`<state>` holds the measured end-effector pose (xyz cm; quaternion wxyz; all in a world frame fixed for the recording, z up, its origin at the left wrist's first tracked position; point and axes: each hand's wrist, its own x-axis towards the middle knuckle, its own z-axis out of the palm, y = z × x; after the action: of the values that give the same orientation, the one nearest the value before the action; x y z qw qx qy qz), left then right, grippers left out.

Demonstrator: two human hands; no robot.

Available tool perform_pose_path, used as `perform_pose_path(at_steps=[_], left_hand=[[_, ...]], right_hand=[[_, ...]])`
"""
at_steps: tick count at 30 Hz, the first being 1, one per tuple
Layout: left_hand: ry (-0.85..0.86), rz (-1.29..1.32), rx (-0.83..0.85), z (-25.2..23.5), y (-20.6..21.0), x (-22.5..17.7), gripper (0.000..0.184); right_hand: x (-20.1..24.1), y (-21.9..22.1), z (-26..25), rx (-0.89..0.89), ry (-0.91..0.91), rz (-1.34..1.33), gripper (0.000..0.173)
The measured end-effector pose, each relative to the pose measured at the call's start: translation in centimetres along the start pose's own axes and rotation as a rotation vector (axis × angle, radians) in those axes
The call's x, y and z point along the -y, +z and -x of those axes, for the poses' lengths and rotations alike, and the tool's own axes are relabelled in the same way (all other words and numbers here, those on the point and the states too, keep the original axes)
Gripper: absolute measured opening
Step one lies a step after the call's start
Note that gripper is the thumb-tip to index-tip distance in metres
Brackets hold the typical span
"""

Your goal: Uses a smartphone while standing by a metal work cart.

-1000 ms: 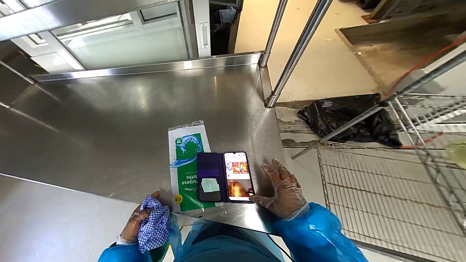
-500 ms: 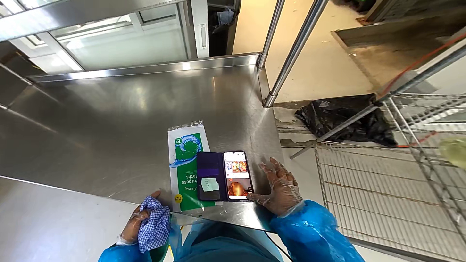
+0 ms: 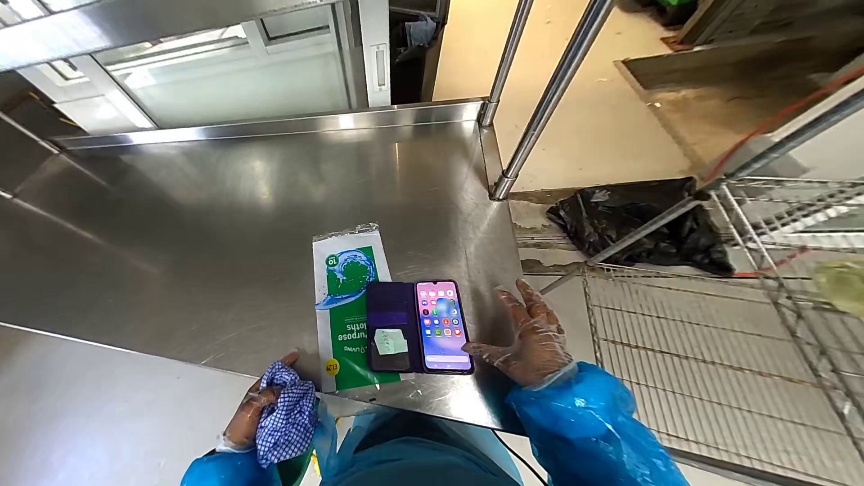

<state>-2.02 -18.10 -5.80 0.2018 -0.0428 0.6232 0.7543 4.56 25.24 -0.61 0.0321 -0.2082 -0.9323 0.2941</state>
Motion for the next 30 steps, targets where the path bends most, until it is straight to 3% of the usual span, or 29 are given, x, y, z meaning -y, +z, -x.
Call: perform_pose_path(at_steps=[3, 8, 14, 26, 30], left_hand=[[-0.007, 0.008, 0.06, -0.3, -0.8, 0.4, 0.053], [-0.021, 0.013, 0.045, -0.4, -0.7, 0.4, 0.054], [-0.021, 0.019, 0.055, -0.5, -0.9, 0.7, 0.055], [0.016, 0.066, 0.086, -0.6, -1.1, 0.7, 0.049], [0.013, 0.027, 0.061, -0.5, -0.9, 0.5, 0.049]], right_hand=[[0.9, 0.6, -0.4, 0.093, 0.018, 0.04, 0.109], [1.9, 0.6, -1.1, 0.241, 0.056, 0.113, 0.111], [1.0, -0.2, -1.6, 0.116, 0.063, 0.076, 0.108], [1.0, 0.7, -2.7, 0.198, 0.127, 0.123, 0.108], [0.8, 0.6, -2.3, 0.094, 0.068, 0.031, 0.104]])
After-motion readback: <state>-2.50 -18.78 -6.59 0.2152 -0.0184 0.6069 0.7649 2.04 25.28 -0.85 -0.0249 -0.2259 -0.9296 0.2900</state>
